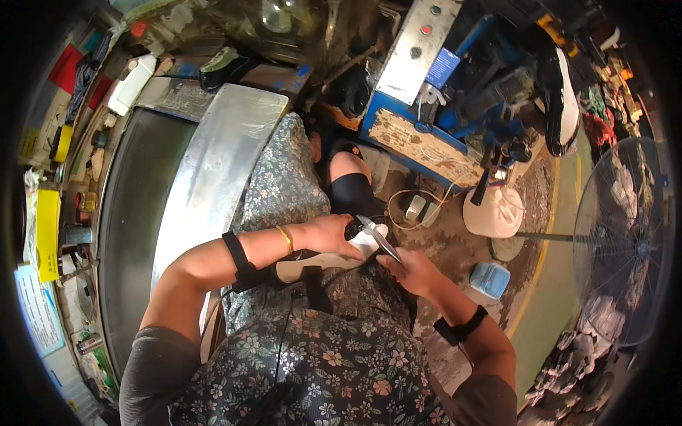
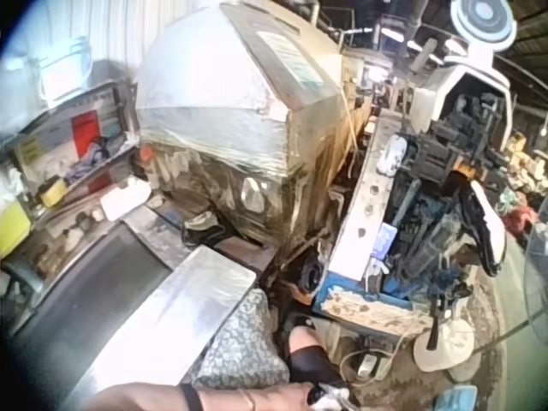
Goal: Manually adjusting shoe uppers and attaching soles using a industrial machine.
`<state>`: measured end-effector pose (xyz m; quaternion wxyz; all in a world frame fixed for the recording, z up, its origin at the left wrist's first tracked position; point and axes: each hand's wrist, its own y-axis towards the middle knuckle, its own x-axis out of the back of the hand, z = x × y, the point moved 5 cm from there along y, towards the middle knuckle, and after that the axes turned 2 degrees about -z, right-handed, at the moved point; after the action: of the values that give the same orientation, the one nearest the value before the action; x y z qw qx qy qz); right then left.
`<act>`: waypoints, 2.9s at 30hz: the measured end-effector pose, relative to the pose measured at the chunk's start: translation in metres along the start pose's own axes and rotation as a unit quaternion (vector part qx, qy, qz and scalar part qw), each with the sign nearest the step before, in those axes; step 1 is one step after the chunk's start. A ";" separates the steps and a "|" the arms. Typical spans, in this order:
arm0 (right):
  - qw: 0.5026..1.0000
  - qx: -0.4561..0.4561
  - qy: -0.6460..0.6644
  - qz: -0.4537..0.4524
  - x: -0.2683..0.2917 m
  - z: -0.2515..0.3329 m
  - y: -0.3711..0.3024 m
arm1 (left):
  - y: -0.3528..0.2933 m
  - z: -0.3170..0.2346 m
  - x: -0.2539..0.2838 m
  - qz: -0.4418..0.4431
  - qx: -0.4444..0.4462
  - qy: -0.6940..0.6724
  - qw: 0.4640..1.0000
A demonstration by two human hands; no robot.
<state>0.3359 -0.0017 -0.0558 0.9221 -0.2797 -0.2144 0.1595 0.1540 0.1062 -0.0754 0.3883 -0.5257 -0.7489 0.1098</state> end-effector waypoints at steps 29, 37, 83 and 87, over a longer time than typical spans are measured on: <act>0.991 0.058 -0.117 0.017 -0.040 0.053 0.119 | -0.208 0.076 0.004 -0.352 -0.220 -0.137 0.899; 0.978 0.166 -0.127 -0.011 -0.094 0.130 0.112 | -0.143 0.114 0.106 -0.455 -0.160 -0.542 0.689; 0.584 0.235 -0.318 -0.709 0.344 0.161 -0.023 | -0.218 0.099 -0.014 -0.523 0.061 -0.059 0.848; 0.770 0.449 0.039 -0.451 0.220 0.185 -0.020 | -0.188 0.038 0.033 -0.500 -0.058 -0.180 0.845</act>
<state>0.4382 0.1561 0.1627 0.9163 0.2891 -0.1837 -0.2074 -0.0094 0.0648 0.0221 0.2176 -0.0728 -0.9720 -0.0498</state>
